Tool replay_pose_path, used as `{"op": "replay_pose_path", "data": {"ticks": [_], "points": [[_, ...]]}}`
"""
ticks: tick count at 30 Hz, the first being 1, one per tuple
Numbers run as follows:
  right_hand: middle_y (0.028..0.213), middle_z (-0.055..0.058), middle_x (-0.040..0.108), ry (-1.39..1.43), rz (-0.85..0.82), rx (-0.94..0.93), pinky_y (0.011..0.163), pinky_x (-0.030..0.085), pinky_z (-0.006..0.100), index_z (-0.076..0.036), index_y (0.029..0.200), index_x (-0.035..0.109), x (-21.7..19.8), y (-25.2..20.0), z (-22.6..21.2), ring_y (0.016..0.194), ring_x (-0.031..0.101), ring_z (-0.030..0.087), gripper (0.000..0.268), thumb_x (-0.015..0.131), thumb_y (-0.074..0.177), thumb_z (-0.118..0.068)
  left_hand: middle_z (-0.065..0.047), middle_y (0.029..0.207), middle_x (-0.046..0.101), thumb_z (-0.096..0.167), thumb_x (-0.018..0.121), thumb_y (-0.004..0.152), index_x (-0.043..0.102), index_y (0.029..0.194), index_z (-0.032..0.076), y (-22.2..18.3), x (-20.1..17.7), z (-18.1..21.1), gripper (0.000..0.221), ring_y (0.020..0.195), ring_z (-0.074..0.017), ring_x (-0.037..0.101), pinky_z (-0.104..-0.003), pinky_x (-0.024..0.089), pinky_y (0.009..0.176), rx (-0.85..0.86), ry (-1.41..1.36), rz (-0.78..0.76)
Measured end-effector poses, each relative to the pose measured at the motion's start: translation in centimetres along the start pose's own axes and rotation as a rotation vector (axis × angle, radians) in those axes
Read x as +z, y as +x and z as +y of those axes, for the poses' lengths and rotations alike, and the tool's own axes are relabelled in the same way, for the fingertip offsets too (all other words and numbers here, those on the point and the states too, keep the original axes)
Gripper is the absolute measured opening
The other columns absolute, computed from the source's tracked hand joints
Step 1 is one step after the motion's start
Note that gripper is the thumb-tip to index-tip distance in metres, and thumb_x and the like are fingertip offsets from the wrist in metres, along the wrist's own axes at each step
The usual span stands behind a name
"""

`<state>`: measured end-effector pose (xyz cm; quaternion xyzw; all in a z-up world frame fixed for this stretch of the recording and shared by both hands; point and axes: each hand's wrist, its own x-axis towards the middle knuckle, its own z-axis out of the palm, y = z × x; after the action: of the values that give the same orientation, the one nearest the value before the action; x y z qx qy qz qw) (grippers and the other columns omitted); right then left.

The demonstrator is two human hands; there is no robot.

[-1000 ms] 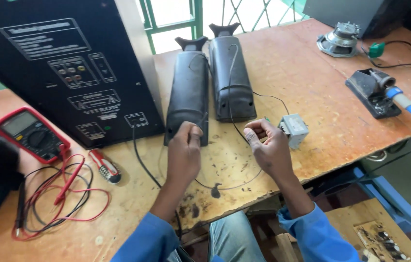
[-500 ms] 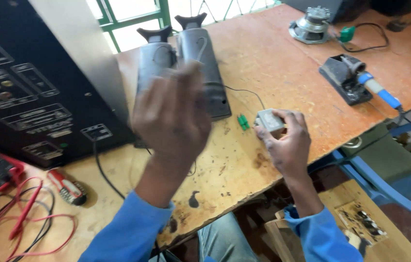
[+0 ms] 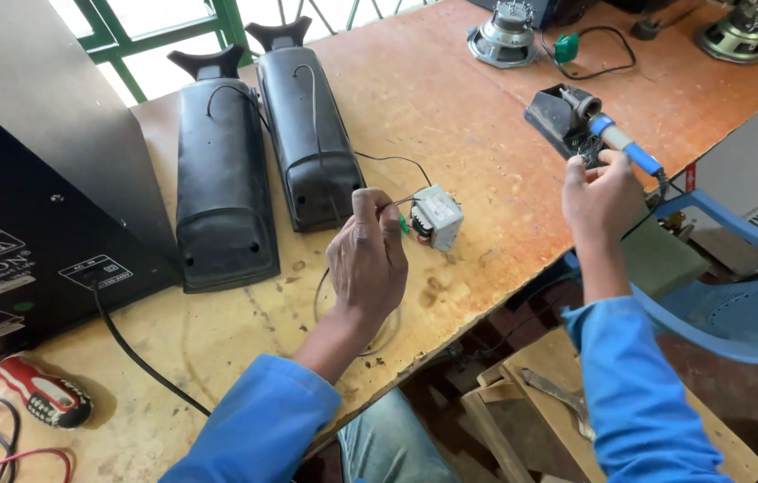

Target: Stripping wires, testing electrical continuity with a multimeter, and soldering wires to repair an electronic device.

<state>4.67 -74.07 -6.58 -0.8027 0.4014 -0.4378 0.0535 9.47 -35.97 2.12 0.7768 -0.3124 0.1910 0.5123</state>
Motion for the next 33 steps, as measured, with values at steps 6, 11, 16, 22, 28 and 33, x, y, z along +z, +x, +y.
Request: {"op": "replay_pose_path", "data": {"ticks": [6, 11, 16, 22, 28, 33], "points": [[0.103, 0.024, 0.076, -0.074, -0.203, -0.011, 0.074, 0.057, 0.056, 0.006, 0.121, 0.073, -1.3, 1.9, -1.7, 0.095, 0.071, 0.043, 0.051, 0.077, 0.101, -0.041, -0.008, 0.071, 0.059, 0.046, 0.030, 0.107, 0.045, 0.099, 0.013, 0.1, 0.6, -0.7, 0.037, 0.057, -0.0271, 0.056, -0.045, 0.038, 0.050, 0.045, 0.018, -0.114], [0.079, 0.015, 0.074, -0.012, -0.107, -0.066, 0.054, 0.056, 0.051, -0.003, 0.095, 0.077, -0.8, 1.3, -1.3, 0.069, 0.071, 0.034, 0.027, 0.083, 0.103, -0.028, -0.012, 0.099, 0.068, 0.037, 0.063, 0.092, 0.049, 0.121, 0.006, -0.1, 2.0, -0.8, 0.045, 0.085, -0.0292, 0.066, -0.044, 0.054, 0.062, 0.075, 0.080, -0.295], [0.070, 0.014, 0.069, 0.039, -0.038, -0.090, 0.052, 0.059, 0.046, -0.005, 0.080, 0.071, -1.6, 1.0, -2.1, 0.061, 0.069, 0.031, 0.029, 0.082, 0.106, -0.011, -0.015, 0.105, 0.068, 0.020, 0.076, 0.086, 0.048, 0.133, 0.006, 0.7, 3.3, -1.0, 0.056, 0.089, -0.0318, 0.060, -0.048, 0.054, 0.067, 0.049, 0.161, -0.452], [0.070, 0.010, 0.070, 0.070, -0.010, -0.114, 0.048, 0.053, 0.043, -0.007, 0.081, 0.066, -1.3, 1.0, -1.7, 0.056, 0.067, 0.024, 0.033, 0.083, 0.101, -0.026, -0.017, 0.094, 0.069, 0.011, 0.072, 0.091, 0.048, 0.127, 0.005, 0.9, 4.5, -1.4, 0.043, 0.085, -0.0328, 0.060, -0.048, 0.051, 0.062, 0.071, 0.208, -0.460], [0.070, 0.012, 0.067, 0.078, -0.092, -0.107, 0.049, 0.055, 0.045, -0.008, 0.077, 0.060, -1.8, 0.8, -2.3, 0.063, 0.067, 0.029, 0.034, 0.077, 0.107, -0.006, -0.018, 0.092, 0.069, 0.012, 0.075, 0.091, 0.050, 0.128, 0.005, 1.3, 5.4, -1.4, 0.045, 0.085, -0.0325, 0.060, -0.047, 0.052, 0.060, 0.086, 0.239, -0.448], [0.085, 0.020, 0.075, -0.040, -0.030, -0.150, 0.057, 0.056, 0.049, 0.004, 0.102, 0.072, -0.5, 1.4, -1.3, 0.075, 0.073, 0.037, 0.038, 0.089, 0.100, -0.030, -0.019, 0.096, 0.070, 0.012, 0.075, 0.091, 0.050, 0.129, 0.005, 1.7, 6.0, -1.1, 0.046, 0.088, -0.0318, 0.061, -0.046, 0.055, 0.060, 0.042, 0.259, -0.466]]}}
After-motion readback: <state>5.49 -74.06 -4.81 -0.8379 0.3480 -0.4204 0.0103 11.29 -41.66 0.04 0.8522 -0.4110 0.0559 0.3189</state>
